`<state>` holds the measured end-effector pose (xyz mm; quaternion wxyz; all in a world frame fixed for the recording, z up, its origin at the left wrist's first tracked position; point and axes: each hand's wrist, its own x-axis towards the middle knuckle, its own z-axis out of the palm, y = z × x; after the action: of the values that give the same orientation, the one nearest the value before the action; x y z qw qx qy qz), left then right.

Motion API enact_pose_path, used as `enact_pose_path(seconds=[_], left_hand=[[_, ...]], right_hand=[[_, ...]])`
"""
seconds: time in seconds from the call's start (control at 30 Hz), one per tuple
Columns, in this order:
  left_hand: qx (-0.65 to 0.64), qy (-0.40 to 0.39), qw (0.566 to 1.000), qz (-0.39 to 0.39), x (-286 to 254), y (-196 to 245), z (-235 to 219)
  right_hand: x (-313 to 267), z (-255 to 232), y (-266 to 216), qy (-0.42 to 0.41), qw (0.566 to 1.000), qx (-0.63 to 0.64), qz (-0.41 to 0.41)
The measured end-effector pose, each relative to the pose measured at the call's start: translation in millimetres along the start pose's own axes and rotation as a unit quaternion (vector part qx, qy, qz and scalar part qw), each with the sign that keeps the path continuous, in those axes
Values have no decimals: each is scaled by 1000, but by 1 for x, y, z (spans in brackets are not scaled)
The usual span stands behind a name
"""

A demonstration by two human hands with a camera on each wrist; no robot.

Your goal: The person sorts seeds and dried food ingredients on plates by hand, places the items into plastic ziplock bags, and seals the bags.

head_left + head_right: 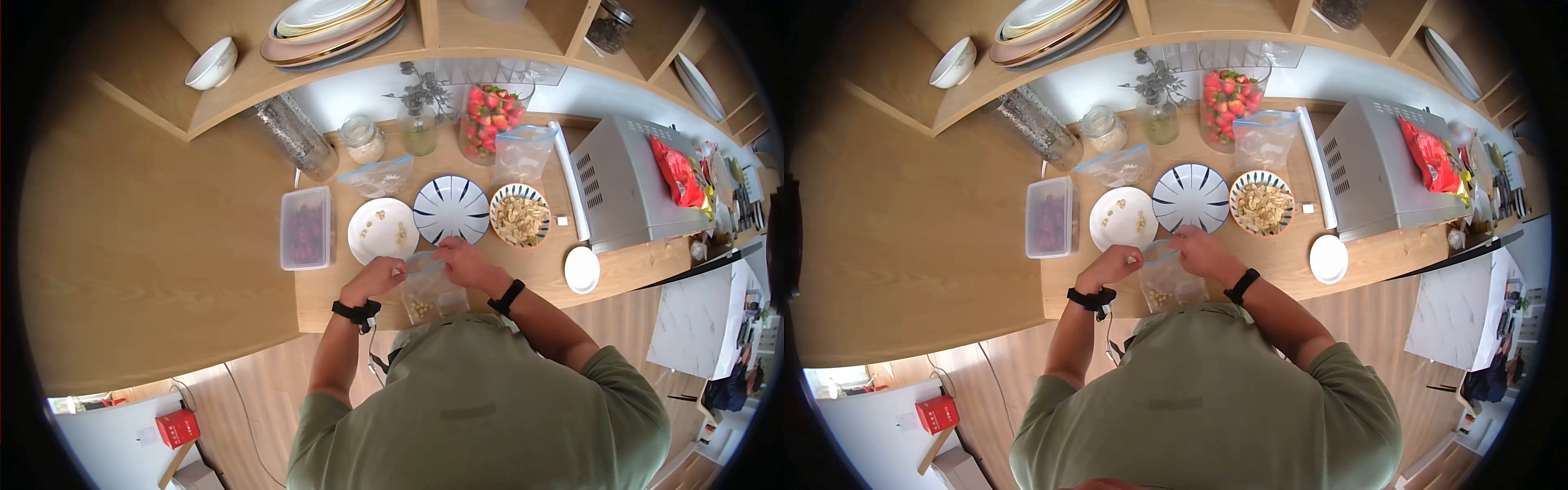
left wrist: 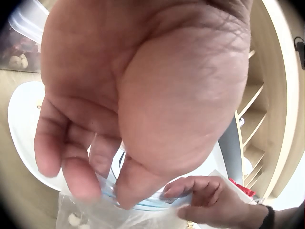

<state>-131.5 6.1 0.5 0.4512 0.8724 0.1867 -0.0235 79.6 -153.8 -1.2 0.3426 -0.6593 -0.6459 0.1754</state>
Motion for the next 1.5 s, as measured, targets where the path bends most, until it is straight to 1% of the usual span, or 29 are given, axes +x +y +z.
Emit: enact_pose_path(seconds=[0.03, 0.07, 0.13, 0.17, 0.23, 0.27, 0.33, 0.37, 0.4, 0.43, 0.47, 0.5, 0.53, 0.57, 0.63, 0.8, 0.87, 0.9, 1.07, 1.17, 1.33, 1.47, 1.5], left_hand=[[-44, -4, 999, 17, -1, 6, -4], [-43, -6, 999, 18, -2, 10, -9], [-81, -87, 993, -13, -1, 18, -22], [-80, -87, 993, -13, 1, 13, -23], [-247, -74, 965, -44, 8, 3, -25], [-246, -73, 965, -44, 11, 2, -30], [-264, -23, 949, -170, 22, 2, -42], [-263, -24, 949, -169, 28, -12, -38], [-216, 33, 966, -141, 37, -34, -30], [-167, 90, 975, -112, 42, -39, -28], [-167, 91, 976, -110, 46, -44, -27], [-68, 106, 986, -109, 49, -48, -25], [31, 120, 986, -108, 52, -48, -24], [31, 120, 987, -107, 55, -47, -22], [88, 82, 985, -126, 63, -42, -18], [93, 78, 983, -137, 76, -31, -11], [83, 82, 983, -141, 78, -38, -8], [69, 87, 985, -129, 80, -46, -6], [52, 113, 987, -106, 77, -52, -3], [60, 124, 986, -89, 76, -53, -1], [136, 119, 981, -68, 75, -47, -1], [150, 105, 980, -76, 72, -40, -4], [150, 99, 980, -89, 70, -38, -5]], right_hand=[[-1, -2, -4, 10, 1000, -1, -13], [-1, -1, -4, 12, 1000, 0, -11], [0, -2, -2, -44, 997, -46, -34], [0, -1, -2, -43, 997, -46, -35], [-3, 1, -5, -40, 997, -63, -29], [-4, 2, -6, -40, 997, -63, -31], [-5, 4, -7, -49, 998, -43, -25], [-6, 4, -7, -48, 998, -44, -25], [-7, 6, -8, -56, 998, -38, -19], [-8, 8, -7, -64, 997, -32, -13], [-8, 9, -5, -63, 997, -33, -13], [-8, 11, -3, -81, 997, -19, 1], [-9, 13, -3, -100, 995, -3, 15], [-9, 14, -2, -99, 995, -4, 15], [-9, 15, -2, -95, 995, -8, 6], [-10, 10, -7, -93, 995, 1, 19], [-11, 9, -8, -91, 996, 4, 19], [-11, 9, -9, -81, 997, 10, 13], [-10, 8, -10, -72, 997, 31, 2], [-9, 8, -11, -86, 996, 25, 8], [-9, 10, -10, -71, 997, 32, 1], [-9, 8, -10, -73, 997, 33, -3], [-9, 9, -10, -72, 997, 31, -4]])
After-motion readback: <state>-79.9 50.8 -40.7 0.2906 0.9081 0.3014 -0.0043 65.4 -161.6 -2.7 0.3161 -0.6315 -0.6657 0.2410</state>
